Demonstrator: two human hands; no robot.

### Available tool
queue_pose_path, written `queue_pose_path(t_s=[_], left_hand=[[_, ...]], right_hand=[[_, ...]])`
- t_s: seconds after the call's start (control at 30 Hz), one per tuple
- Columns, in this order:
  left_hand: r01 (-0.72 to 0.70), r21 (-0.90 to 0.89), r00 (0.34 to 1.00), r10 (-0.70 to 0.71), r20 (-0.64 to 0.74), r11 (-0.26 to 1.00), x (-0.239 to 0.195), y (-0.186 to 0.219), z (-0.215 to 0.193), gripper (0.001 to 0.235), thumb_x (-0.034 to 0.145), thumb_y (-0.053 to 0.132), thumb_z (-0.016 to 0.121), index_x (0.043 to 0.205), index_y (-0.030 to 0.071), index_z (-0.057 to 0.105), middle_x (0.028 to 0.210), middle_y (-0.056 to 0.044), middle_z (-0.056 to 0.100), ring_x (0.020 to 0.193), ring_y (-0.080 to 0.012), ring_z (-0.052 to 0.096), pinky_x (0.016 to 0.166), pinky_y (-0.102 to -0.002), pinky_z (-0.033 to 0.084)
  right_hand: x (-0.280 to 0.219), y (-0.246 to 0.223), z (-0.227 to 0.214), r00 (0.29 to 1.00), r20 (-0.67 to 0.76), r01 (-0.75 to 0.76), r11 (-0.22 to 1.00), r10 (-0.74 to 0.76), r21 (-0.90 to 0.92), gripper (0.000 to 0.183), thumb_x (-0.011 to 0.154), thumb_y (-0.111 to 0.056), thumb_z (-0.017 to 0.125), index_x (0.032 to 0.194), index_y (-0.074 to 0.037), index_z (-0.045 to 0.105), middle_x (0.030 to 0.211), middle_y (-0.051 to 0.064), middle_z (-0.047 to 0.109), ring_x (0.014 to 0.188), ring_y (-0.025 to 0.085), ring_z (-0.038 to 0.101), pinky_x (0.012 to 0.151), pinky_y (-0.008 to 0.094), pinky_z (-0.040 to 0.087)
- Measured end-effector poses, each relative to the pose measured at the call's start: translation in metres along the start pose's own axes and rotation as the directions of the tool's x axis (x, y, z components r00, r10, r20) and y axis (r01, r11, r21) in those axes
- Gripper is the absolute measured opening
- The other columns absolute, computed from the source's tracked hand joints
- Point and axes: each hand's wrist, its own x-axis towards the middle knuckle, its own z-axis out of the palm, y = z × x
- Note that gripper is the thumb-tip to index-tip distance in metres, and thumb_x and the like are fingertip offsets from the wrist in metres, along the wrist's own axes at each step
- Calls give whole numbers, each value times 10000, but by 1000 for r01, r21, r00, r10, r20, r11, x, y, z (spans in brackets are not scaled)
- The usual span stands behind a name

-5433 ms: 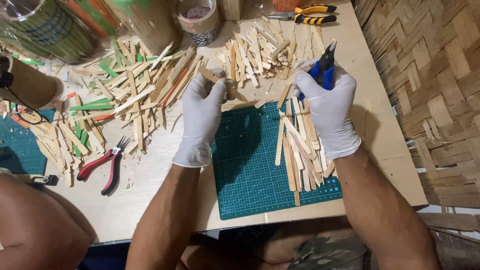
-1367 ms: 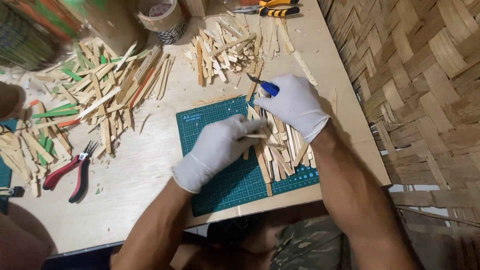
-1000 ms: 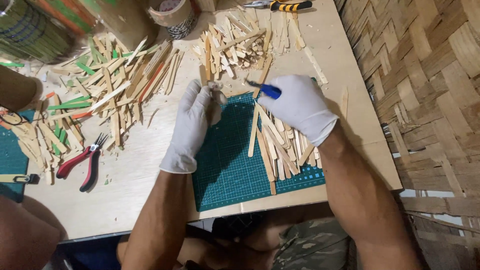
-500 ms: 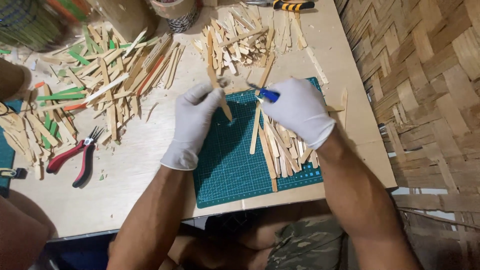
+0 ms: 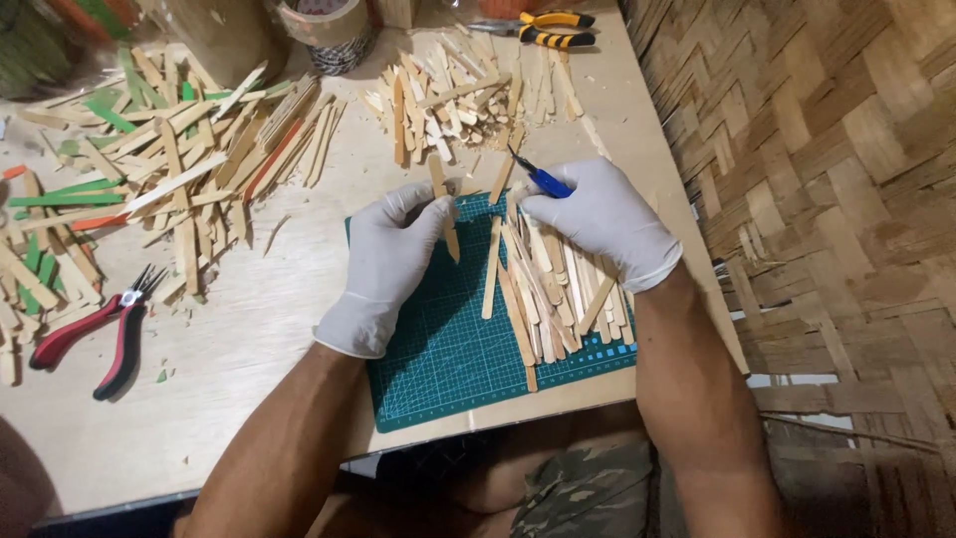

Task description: Cutting thin wooden sticks into smaller pieces using a pair of wire cutters on a workbench.

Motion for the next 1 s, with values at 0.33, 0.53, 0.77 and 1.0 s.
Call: queue_pose_path(t_s=[0.33,0.53,0.77,1.0], left_hand=[[-15,60,1000,15,-12,998,0,1,2,101,904,88,747,978,42,798,780,-115,751,688,-127,647,566,-240,556],[-22,77,1000,22,-5,997,-4,7,2,95,911,78,737,973,46,800,784,-127,757,671,-137,661,561,-233,563],[-18,53,1000,19,-9,998,-5,1,5,114,912,50,746,1012,28,797,870,-190,776,757,-233,744,630,-312,614],[-35,75,999,36,-13,997,-4,0,4,112,912,65,757,1015,41,793,870,-175,774,789,-232,750,647,-318,621]], right_hand=[[-1,0,-13,987,-134,-147,864,93,-481,275,723,-511,743,765,-241,769,735,34,699,861,302,724,781,367,528],[9,2,-6,979,-177,-173,855,98,-488,267,660,-505,788,729,-250,753,718,37,699,867,300,737,768,356,529],[24,17,-7,975,-180,-199,869,129,-454,202,690,-460,791,795,-287,793,739,36,701,896,289,737,799,344,540],[34,30,-5,995,-95,-49,995,41,-87,220,661,-275,829,869,-203,809,699,9,686,726,143,674,682,251,518]])
